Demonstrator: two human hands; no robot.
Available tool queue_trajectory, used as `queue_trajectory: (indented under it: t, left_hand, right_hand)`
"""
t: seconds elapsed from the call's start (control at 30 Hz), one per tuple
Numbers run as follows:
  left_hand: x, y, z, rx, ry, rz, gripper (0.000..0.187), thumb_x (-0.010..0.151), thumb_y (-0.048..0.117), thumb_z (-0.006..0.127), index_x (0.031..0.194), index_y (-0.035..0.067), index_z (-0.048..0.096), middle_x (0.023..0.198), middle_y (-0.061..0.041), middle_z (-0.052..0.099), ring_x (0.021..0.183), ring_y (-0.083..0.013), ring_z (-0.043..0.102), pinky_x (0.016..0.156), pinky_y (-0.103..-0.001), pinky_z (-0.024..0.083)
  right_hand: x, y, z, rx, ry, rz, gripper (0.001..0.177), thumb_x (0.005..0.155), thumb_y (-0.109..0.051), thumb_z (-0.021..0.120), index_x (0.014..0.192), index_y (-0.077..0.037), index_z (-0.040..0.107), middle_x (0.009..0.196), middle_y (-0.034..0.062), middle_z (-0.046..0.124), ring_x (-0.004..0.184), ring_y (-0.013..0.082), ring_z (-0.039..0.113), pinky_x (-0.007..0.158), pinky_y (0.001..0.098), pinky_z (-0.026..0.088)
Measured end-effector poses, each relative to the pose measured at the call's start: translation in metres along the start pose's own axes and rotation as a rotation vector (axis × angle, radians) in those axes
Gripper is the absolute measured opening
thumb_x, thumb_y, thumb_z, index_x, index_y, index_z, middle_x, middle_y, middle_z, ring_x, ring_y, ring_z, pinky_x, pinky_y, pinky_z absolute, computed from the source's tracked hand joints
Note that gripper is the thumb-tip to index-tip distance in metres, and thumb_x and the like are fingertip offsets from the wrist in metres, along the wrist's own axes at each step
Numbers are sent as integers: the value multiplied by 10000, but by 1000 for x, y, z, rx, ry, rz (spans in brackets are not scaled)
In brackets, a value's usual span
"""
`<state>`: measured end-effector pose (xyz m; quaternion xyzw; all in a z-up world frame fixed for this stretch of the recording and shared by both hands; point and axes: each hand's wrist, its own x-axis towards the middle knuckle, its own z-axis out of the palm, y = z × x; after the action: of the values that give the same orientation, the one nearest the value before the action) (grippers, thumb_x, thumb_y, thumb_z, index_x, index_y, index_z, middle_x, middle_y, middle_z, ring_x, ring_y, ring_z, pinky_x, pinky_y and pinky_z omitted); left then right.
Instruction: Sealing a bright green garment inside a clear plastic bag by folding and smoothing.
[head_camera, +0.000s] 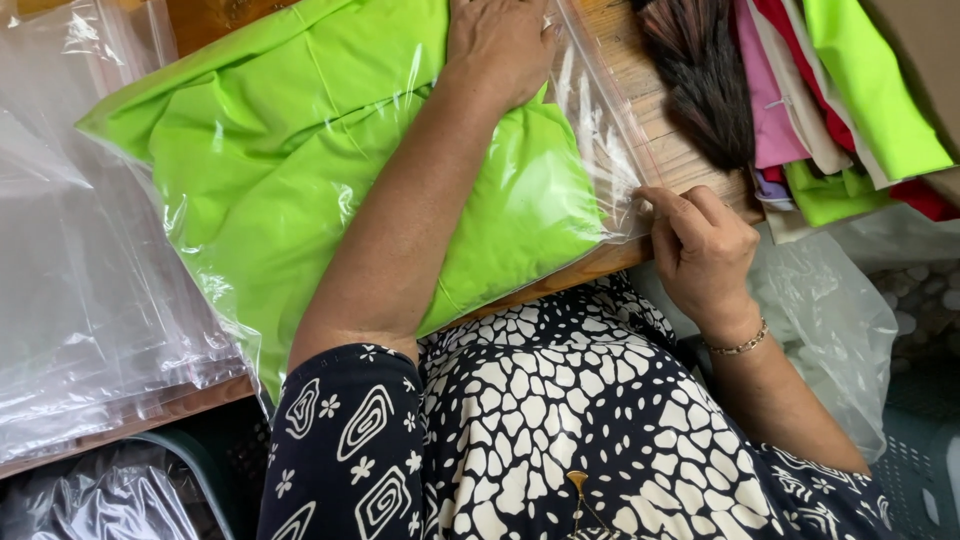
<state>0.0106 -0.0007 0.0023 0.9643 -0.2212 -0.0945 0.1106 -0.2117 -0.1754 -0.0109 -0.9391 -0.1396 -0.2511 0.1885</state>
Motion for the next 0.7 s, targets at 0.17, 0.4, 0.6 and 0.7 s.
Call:
queue_trajectory:
  t: [0.17,0.4,0.6,0.7]
  left_hand:
    - [1,-1,1,27,-10,-8,537,961,398,446,1404,162,255,1203,-76,598,1165,-296,515,1066,-565,171]
    - [-4,0,-2,-68,-17,-19,416,929,339,470,1305,164,448,1271,-110,521,1200,-297,458,1049,-522,223]
    - [-9,2,-4,-129,-71,-82,373,944,383,430,1238,178,531,1127,-89,592,1097,-282,533,1046,-489,284]
    - [-8,0,-3,-94,-89,-53,433,953,376,394,1317,146,439,1277,-122,521,1215,-304,455,1077,-501,222]
  right_hand:
    - [0,-4,-9,-20,-101,81,291,922,31,608,1161,-114,692,813,23,526,664,167,522,552,292,406]
    - [31,-37,-38,-110,-97,71,192,952,-102,704,1134,-41,696,1004,165,509,860,292,499,707,395,441]
    - [83,-28,-13,-146,-241,-95,280,968,4,568,1235,25,650,979,176,473,776,279,492,581,347,502]
    - [109,-17,7,-230,-408,-12,451,928,-54,506,1377,-58,547,965,197,410,642,369,471,517,477,467]
